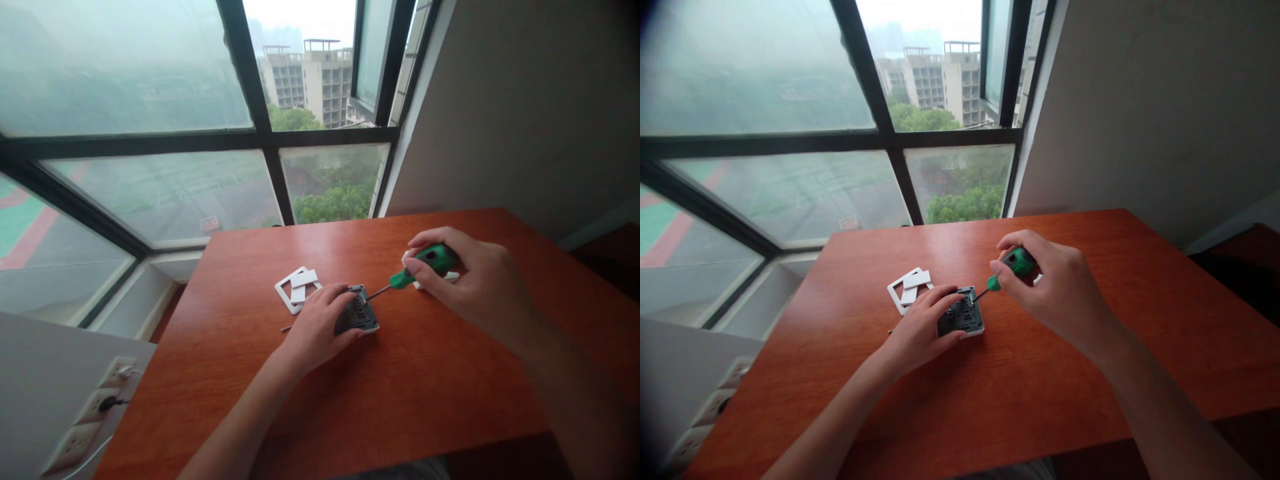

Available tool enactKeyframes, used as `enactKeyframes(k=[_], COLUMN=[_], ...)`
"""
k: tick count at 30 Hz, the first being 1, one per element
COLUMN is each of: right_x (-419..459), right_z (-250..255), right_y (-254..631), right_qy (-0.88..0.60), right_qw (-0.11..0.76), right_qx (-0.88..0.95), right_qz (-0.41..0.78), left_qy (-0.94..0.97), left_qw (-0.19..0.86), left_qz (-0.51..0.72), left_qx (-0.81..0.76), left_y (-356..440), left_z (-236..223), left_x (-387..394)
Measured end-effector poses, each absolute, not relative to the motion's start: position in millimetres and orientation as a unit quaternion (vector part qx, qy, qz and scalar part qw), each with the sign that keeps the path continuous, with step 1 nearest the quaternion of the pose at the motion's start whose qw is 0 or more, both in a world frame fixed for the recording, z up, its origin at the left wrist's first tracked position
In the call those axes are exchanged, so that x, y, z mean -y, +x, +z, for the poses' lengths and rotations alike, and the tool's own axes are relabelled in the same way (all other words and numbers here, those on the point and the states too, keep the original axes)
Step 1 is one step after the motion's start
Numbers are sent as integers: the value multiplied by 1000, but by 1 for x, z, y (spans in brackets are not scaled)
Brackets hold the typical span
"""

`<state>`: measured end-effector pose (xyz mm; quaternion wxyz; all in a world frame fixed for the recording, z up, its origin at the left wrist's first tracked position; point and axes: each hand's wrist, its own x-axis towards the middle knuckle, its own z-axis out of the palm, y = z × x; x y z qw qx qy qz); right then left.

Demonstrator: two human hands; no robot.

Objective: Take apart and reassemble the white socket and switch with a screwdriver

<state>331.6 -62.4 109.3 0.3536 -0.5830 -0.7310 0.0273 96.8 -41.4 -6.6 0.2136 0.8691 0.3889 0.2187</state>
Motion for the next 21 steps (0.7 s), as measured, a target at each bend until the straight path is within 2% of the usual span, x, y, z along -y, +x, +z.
enactKeyframes(k=[14, 21], right_x=[64, 65], right_z=[113, 116], right_y=[327, 332], right_qy=[-569, -577], right_qw=[327, 341], right_qx=[754, 741], right_qz=[0, -21], left_qy=[869, 868], left_qw=[214, 215], left_qz=[215, 222], left_qx=[-392, -389], left_y=[97, 97], left_z=[-9, -11], left_x=[41, 41])
